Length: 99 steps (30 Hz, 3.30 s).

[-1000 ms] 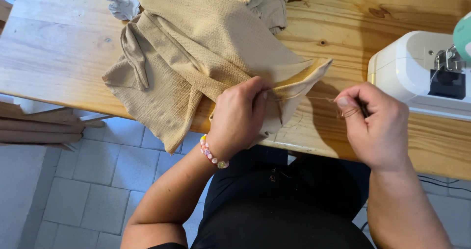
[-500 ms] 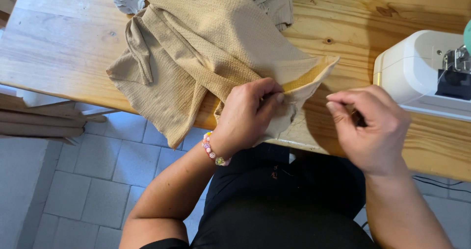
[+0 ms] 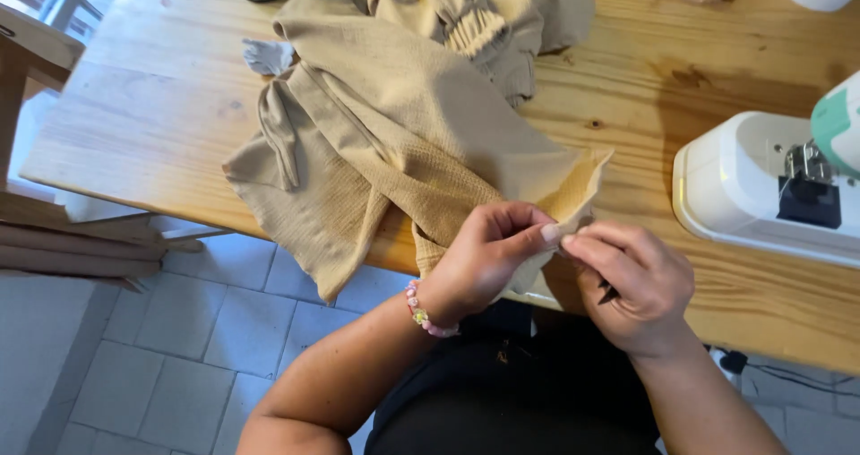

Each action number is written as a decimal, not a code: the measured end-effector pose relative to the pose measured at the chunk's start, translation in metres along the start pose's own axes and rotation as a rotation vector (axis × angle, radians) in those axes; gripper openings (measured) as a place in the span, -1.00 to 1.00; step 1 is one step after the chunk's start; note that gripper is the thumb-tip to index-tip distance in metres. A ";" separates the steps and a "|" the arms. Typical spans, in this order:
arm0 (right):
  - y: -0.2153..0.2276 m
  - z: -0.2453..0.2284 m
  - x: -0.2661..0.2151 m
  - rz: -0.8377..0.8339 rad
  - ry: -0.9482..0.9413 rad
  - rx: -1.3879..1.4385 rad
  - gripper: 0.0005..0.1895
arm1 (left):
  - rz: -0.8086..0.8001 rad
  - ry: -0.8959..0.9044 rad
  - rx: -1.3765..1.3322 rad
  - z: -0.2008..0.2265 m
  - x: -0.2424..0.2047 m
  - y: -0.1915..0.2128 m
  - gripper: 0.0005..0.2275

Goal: Trimming loose threads and folding the edges of a tan garment on a wooden table

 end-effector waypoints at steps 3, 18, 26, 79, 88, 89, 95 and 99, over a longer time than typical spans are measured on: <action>-0.003 0.008 0.000 0.094 0.103 -0.063 -0.86 | 0.095 0.085 -0.190 -0.004 -0.001 -0.007 -0.91; -0.002 0.009 -0.003 0.009 0.054 -0.175 -0.80 | -0.002 0.052 -0.342 -0.029 0.001 0.005 -0.89; -0.002 0.010 -0.001 -0.011 -0.140 -0.126 -0.84 | -0.089 -0.119 0.172 -0.009 0.006 0.006 -0.82; -0.003 0.047 -0.014 -0.119 -0.172 -0.098 -0.90 | -0.527 -0.832 1.088 0.019 0.023 0.008 -0.84; 0.017 0.045 -0.002 -0.075 -0.118 -0.039 -0.74 | -0.519 -1.191 1.153 0.003 0.022 0.007 -0.90; 0.016 0.048 -0.005 -0.072 -0.093 -0.042 -0.66 | -0.476 -1.290 1.189 0.005 0.022 0.005 -0.92; 0.020 0.030 0.016 0.044 -0.036 -0.066 -0.75 | -0.311 -1.276 1.517 -0.006 0.008 0.005 -0.82; 0.016 0.038 0.004 0.118 0.019 -0.002 -0.73 | -0.289 -1.258 1.515 0.020 0.002 0.014 -0.82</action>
Point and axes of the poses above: each hand's wrist, its own x-axis towards the middle knuckle, its own y-axis out of the back of the hand, z = x × y, the point moved 1 cm from there along x, towards the middle knuckle, and after that the axes turned 11 degrees about -y, right-handed, at the moved point
